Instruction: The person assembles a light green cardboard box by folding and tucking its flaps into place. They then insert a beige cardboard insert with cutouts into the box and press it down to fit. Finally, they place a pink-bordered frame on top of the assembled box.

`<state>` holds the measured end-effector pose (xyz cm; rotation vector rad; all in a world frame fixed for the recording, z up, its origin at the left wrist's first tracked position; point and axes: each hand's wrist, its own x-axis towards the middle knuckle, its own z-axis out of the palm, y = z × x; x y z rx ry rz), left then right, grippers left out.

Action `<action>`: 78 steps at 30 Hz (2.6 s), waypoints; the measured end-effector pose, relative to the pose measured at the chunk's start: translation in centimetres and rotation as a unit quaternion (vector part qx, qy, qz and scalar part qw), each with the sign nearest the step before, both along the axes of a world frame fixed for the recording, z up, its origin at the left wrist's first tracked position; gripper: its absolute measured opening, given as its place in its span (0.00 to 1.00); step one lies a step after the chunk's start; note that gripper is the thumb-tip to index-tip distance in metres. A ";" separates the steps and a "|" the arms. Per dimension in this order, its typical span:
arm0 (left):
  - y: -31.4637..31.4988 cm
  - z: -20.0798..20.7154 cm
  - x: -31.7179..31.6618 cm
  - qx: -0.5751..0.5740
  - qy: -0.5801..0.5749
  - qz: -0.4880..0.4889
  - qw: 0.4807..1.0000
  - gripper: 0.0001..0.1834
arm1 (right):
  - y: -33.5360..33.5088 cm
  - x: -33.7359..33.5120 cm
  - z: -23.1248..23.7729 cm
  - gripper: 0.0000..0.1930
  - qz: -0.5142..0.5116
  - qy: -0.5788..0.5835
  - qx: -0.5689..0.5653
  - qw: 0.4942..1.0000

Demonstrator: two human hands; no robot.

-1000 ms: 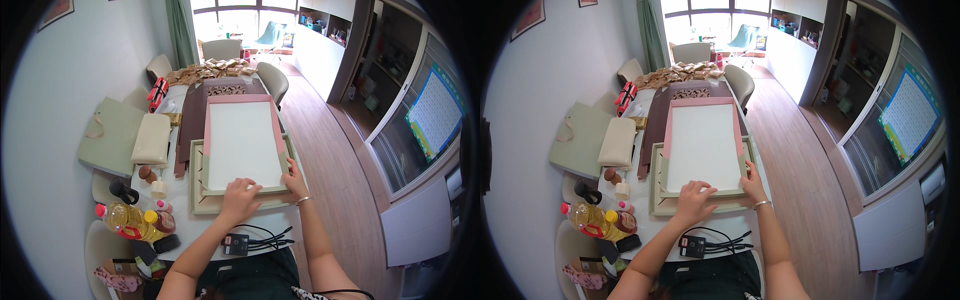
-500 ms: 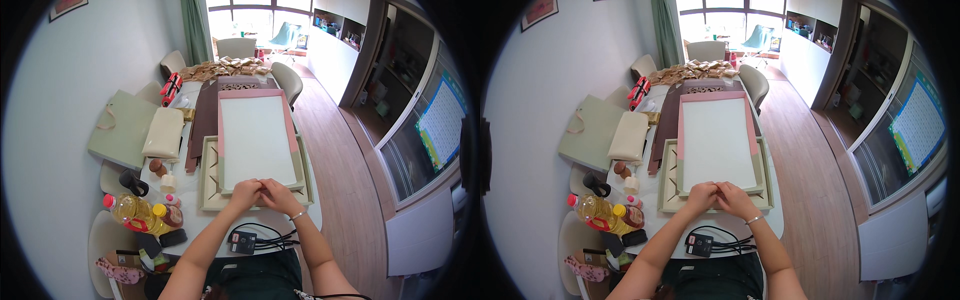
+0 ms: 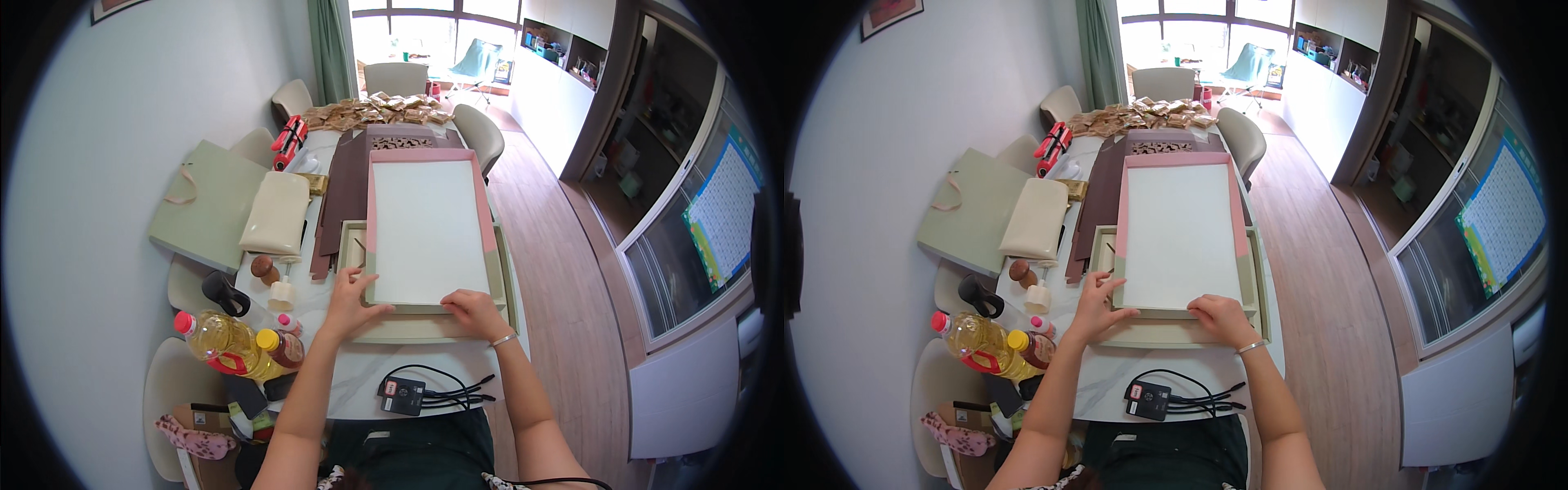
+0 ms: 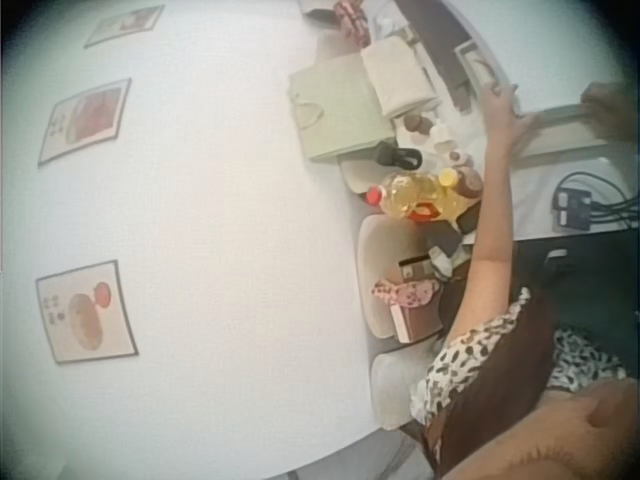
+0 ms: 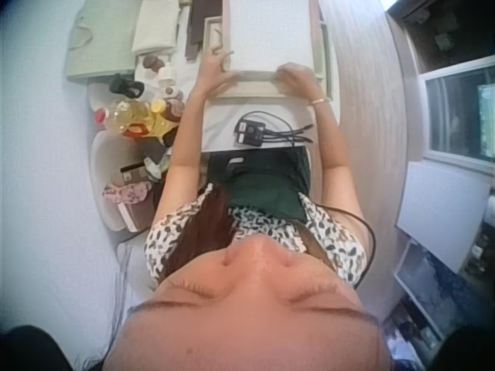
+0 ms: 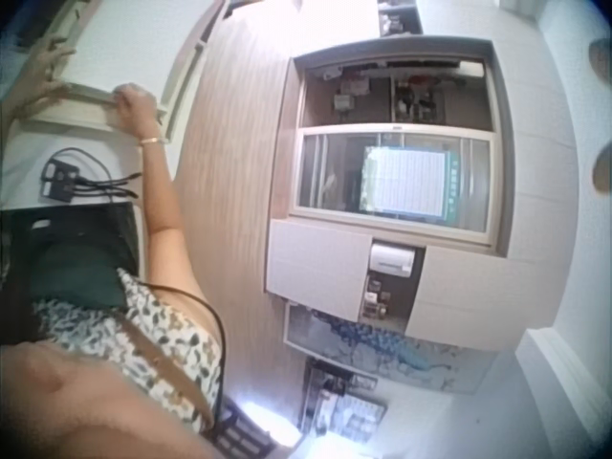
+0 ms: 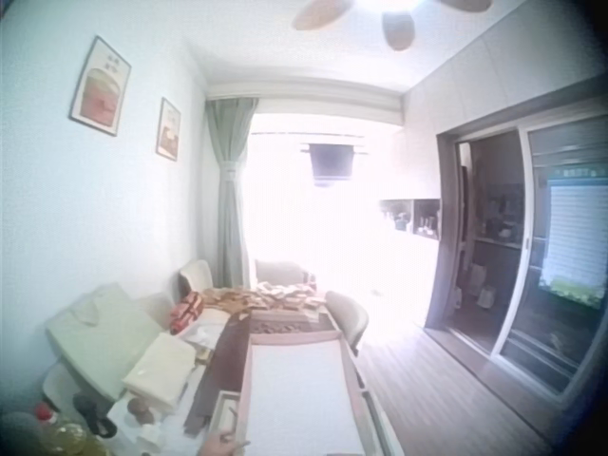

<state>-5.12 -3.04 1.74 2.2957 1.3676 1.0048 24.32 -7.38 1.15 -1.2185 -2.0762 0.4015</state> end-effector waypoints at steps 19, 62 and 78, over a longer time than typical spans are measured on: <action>0.6 -6.5 2.4 -0.252 -0.442 0.080 0.857 0.09 | 1.8 -0.5 -0.2 0.10 -0.083 -0.069 0.113 0.988; -1.0 -5.6 4.1 -0.327 -0.475 0.092 0.812 0.25 | 0.7 -6.5 -1.5 0.22 -0.038 -0.280 0.236 0.930; 0.1 -6.0 3.5 -0.471 -0.496 0.009 0.729 0.24 | 1.0 -6.9 -1.8 0.21 0.051 -0.259 0.215 0.940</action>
